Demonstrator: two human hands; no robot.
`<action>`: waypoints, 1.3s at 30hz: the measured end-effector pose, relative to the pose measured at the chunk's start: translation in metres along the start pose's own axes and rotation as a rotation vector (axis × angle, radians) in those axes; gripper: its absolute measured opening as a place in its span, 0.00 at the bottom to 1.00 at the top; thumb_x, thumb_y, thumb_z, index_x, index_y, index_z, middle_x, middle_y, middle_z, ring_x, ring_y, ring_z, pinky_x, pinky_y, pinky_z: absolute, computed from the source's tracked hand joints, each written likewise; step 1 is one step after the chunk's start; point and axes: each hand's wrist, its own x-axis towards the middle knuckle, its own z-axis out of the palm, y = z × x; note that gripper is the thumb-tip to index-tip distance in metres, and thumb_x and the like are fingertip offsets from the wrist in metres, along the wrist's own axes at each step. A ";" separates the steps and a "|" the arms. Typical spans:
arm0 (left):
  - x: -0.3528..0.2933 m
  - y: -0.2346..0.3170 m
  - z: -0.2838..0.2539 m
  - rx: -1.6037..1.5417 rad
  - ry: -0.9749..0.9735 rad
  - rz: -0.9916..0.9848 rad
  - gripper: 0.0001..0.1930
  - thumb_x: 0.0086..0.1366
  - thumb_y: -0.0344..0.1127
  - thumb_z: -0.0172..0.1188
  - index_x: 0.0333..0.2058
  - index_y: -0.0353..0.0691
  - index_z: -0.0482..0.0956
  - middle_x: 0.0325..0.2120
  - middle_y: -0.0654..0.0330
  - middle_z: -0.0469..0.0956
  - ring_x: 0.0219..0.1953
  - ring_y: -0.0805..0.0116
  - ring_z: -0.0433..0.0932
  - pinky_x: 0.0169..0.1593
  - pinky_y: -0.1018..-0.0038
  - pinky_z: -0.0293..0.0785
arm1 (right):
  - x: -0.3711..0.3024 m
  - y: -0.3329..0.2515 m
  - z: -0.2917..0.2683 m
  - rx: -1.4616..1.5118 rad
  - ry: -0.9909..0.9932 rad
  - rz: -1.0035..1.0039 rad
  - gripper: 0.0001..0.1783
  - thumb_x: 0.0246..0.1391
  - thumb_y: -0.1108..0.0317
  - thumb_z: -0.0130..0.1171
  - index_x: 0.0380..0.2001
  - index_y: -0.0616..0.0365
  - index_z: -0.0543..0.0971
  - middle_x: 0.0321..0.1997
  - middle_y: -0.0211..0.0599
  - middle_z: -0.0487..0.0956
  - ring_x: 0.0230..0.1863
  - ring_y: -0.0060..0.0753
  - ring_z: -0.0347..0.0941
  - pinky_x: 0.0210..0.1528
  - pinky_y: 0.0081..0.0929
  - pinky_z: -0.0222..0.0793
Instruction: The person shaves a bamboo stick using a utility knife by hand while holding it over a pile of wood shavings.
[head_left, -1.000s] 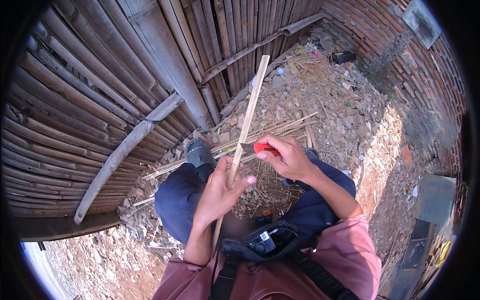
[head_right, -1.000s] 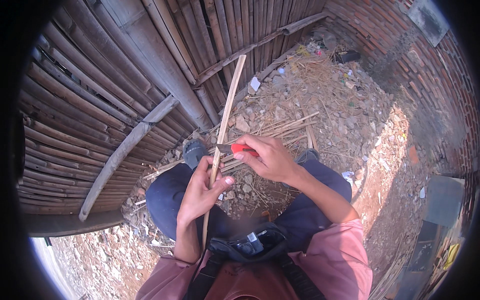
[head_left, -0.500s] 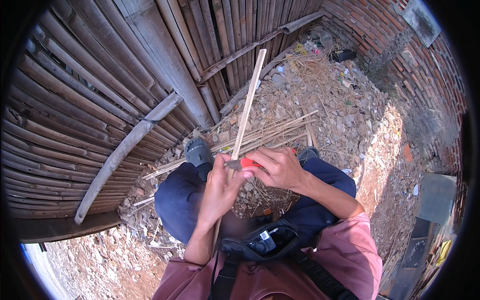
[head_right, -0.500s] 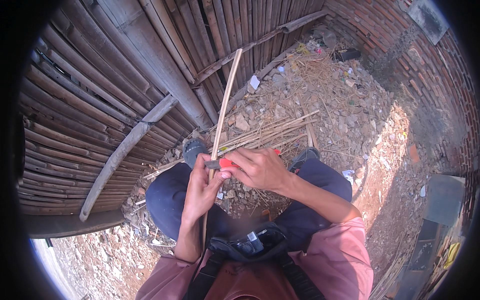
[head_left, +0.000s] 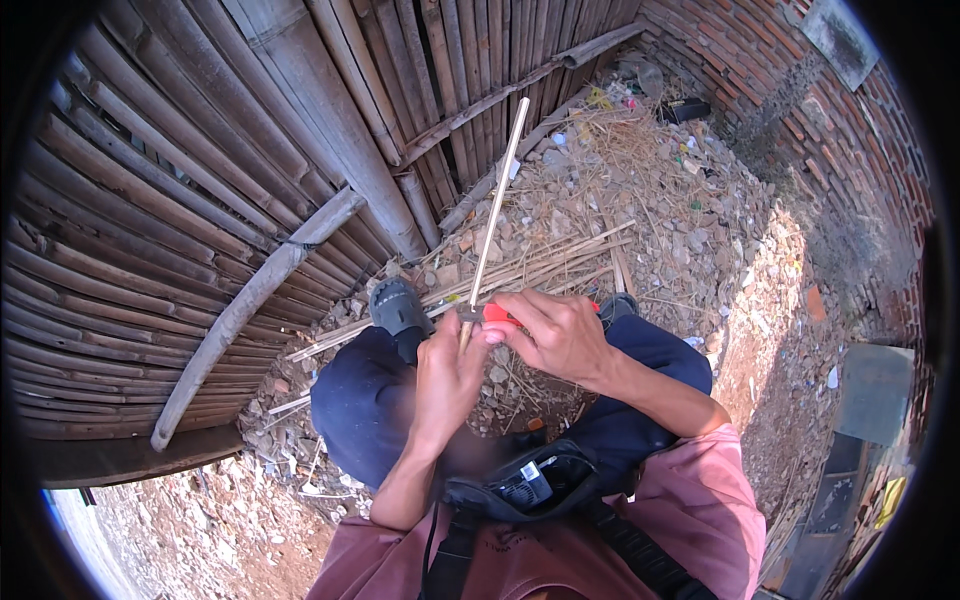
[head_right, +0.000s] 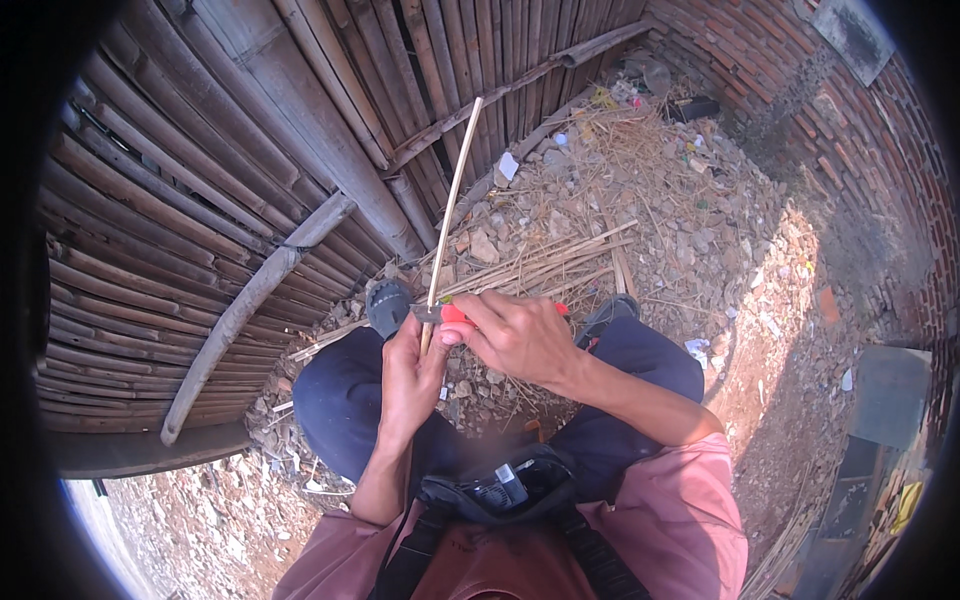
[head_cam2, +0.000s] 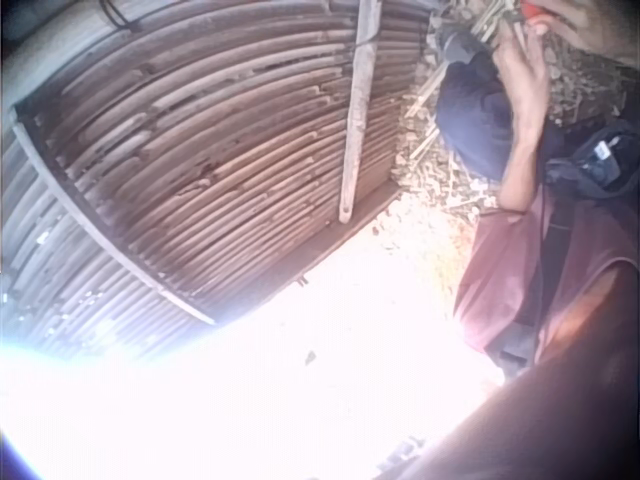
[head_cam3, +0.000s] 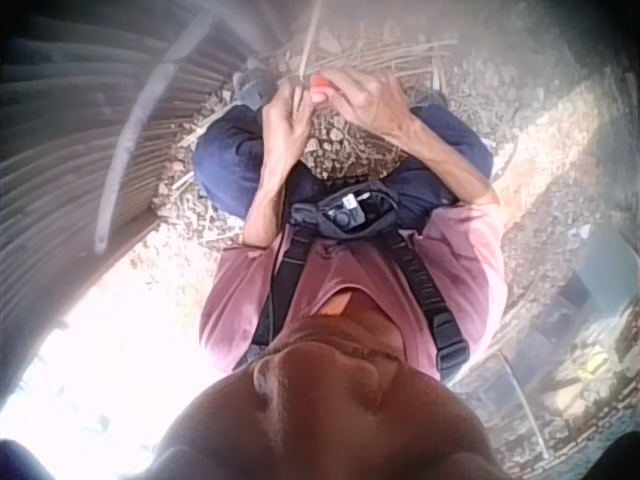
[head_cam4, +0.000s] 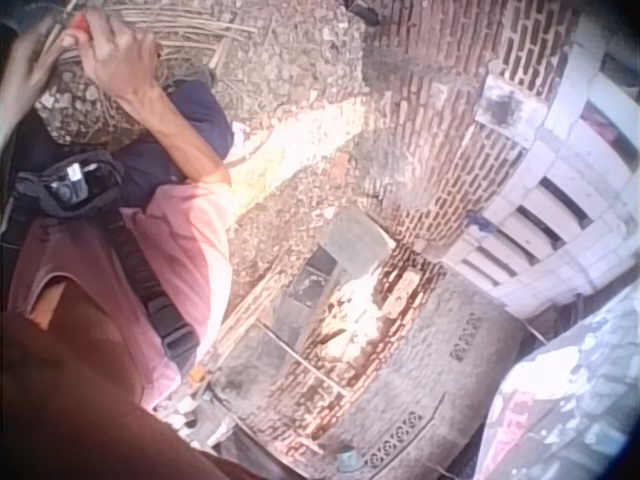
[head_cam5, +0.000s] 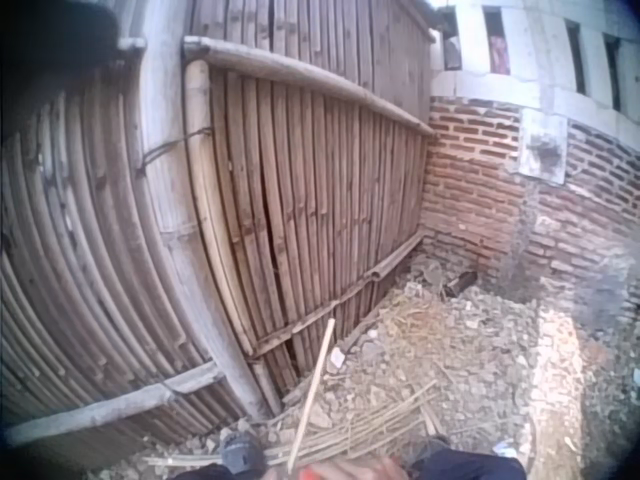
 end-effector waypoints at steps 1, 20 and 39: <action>0.000 -0.001 0.002 0.004 0.019 0.016 0.12 0.74 0.35 0.68 0.42 0.31 0.78 0.22 0.58 0.77 0.25 0.76 0.71 0.30 0.70 0.70 | 0.000 -0.001 0.000 0.000 0.005 0.004 0.17 0.55 0.66 0.73 0.47 0.57 0.84 0.33 0.38 0.84 0.28 0.43 0.84 0.26 0.37 0.78; 0.002 -0.014 0.004 -0.166 -0.028 0.018 0.13 0.73 0.32 0.69 0.49 0.30 0.78 0.27 0.62 0.82 0.29 0.80 0.72 0.34 0.75 0.72 | 0.007 0.014 -0.006 0.008 -0.057 -0.086 0.11 0.62 0.60 0.68 0.44 0.51 0.84 0.32 0.37 0.86 0.27 0.43 0.85 0.25 0.39 0.79; 0.000 -0.010 0.006 -0.320 -0.042 -0.073 0.13 0.75 0.35 0.68 0.52 0.34 0.80 0.30 0.72 0.79 0.27 0.89 0.67 0.30 0.82 0.60 | 0.005 0.006 -0.005 0.016 -0.016 -0.046 0.17 0.55 0.67 0.73 0.48 0.56 0.86 0.33 0.38 0.86 0.27 0.43 0.84 0.26 0.37 0.78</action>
